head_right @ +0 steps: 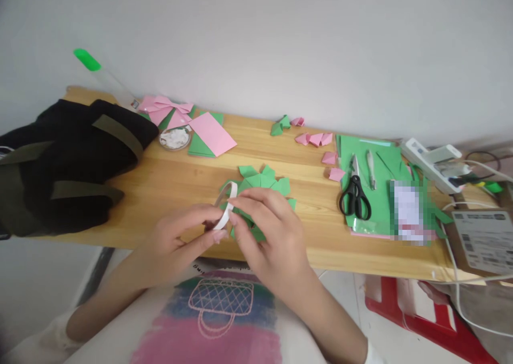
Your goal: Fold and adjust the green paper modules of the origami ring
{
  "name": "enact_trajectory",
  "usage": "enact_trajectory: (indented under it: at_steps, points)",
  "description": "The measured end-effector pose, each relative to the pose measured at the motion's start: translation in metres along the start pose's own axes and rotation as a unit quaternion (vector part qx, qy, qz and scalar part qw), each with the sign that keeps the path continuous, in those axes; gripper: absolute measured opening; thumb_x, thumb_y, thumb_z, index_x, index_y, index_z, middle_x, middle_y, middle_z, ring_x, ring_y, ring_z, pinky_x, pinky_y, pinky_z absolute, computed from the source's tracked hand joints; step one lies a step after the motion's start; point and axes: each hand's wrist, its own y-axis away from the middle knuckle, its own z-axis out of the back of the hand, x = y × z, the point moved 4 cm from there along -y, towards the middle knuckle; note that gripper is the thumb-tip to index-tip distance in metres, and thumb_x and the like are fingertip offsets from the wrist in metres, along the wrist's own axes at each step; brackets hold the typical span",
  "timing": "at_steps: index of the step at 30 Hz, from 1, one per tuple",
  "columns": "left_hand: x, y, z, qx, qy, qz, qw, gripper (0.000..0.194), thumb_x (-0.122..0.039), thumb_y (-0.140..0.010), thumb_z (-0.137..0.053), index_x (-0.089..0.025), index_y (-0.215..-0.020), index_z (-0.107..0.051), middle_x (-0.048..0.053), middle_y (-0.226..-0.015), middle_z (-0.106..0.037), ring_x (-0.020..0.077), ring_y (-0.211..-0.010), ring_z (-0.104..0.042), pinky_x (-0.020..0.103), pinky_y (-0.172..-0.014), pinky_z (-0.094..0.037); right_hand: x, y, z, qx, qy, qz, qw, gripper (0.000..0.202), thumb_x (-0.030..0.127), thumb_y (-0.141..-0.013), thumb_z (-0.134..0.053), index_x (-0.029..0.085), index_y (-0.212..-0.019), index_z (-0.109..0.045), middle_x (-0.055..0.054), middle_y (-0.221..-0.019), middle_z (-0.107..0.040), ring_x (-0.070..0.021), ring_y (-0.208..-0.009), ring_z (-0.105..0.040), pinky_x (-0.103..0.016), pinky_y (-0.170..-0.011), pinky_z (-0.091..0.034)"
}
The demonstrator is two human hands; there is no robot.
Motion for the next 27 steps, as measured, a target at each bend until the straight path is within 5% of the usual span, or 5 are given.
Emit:
enact_trajectory:
  at_steps: [12, 22, 27]
  points:
    - [-0.005, 0.0, 0.001, -0.007, -0.059, -0.033, 0.998, 0.011, -0.013, -0.098, -0.051, -0.017, -0.096, -0.062, -0.004, -0.079, -0.061, 0.0078, -0.067, -0.051, 0.019, -0.063, -0.038, -0.012, -0.006, -0.002, 0.069, -0.143, -0.091, 0.983, 0.016, 0.012, -0.087, -0.069, 0.022, -0.091, -0.057, 0.0, -0.095, -0.064, -0.0117, -0.093, -0.064, -0.025, -0.083, -0.052]
    - [0.006, -0.003, -0.001, 0.045, 0.155, 0.136, 0.977, 0.01, -0.021, -0.091, -0.059, -0.017, -0.09, -0.068, -0.005, -0.07, -0.062, 0.0074, -0.063, -0.058, 0.016, -0.057, -0.044, -0.005, -0.005, 0.004, -0.007, -0.079, -0.057, 0.995, 0.031, 0.008, -0.082, -0.073, 0.024, -0.101, -0.055, -0.001, -0.098, -0.064, -0.015, -0.092, -0.064, -0.03, -0.079, -0.054]
    - [0.005, -0.004, -0.002, 0.074, 0.256, 0.153, 0.952, 0.007, -0.019, -0.089, -0.061, -0.018, -0.089, -0.068, -0.004, -0.071, -0.062, 0.0063, -0.061, -0.057, 0.015, -0.057, -0.046, -0.006, -0.011, 0.006, 0.103, -0.073, -0.047, 0.991, 0.028, 0.015, -0.088, -0.07, 0.02, -0.115, -0.064, -0.006, -0.107, -0.068, -0.0148, -0.1, -0.066, -0.029, -0.086, -0.055]
